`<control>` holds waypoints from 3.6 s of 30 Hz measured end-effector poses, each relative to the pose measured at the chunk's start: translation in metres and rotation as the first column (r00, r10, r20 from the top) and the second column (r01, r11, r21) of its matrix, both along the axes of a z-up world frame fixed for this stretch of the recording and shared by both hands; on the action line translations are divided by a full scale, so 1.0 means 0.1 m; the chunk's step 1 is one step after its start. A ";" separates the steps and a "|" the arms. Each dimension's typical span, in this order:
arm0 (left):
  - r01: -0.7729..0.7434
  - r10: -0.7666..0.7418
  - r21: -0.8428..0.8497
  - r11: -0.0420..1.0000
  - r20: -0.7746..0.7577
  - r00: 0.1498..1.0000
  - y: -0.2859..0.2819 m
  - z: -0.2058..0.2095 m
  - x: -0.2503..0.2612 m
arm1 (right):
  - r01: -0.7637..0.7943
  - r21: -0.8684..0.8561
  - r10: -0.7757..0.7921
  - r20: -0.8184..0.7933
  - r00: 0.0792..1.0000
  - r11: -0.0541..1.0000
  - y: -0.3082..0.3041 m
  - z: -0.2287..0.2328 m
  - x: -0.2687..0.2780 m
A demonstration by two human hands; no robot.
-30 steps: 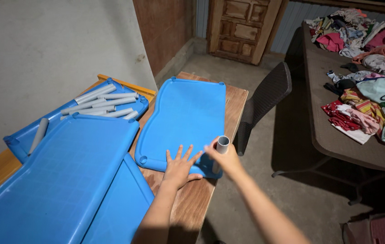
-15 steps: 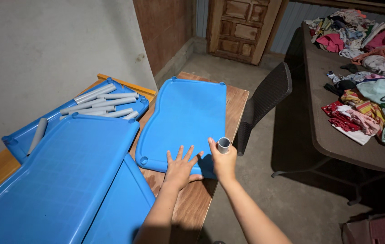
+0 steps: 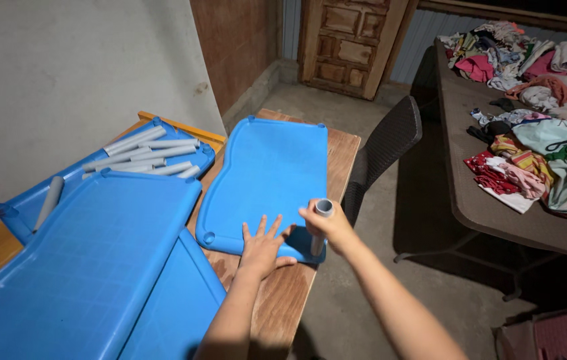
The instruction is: The person wipes a blue plastic tray with a cloth, then inserts gray cylindrical legs into the tray's corner sockets. They stack a second tray on top of the legs to form a two-tiered plastic stool.
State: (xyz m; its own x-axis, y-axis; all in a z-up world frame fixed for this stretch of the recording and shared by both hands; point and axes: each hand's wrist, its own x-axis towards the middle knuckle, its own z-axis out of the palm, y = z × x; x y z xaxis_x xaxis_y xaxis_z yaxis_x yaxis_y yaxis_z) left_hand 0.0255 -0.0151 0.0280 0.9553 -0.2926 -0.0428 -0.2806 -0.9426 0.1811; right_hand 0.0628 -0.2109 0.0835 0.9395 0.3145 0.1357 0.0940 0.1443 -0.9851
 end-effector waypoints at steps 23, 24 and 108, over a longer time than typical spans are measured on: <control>0.004 -0.004 0.052 0.999 -0.015 1.000 -0.01 0.02 0.01 | 0.683 -0.721 0.737 0.525 0.425 0.119 -0.02 1.01 -0.12; 0.006 -0.005 0.063 0.998 -0.015 1.000 -0.01 0.01 0.01 | 0.698 -0.709 0.682 0.560 0.471 0.101 0.03 0.95 -0.11; 0.010 -0.248 -0.998 -0.066 0.026 0.968 -0.90 0.82 0.27 | 0.292 -0.741 0.007 0.372 0.928 0.605 -0.22 -0.70 -0.51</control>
State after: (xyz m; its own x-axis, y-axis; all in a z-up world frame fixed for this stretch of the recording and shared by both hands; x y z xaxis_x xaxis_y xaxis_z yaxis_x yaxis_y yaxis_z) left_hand 0.0521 -0.1056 0.1096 0.9114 -0.2590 0.3198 -0.2362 0.3070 0.9219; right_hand 0.0122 -0.2327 0.0138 0.9327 0.3051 0.1923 0.3562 -0.6960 -0.6234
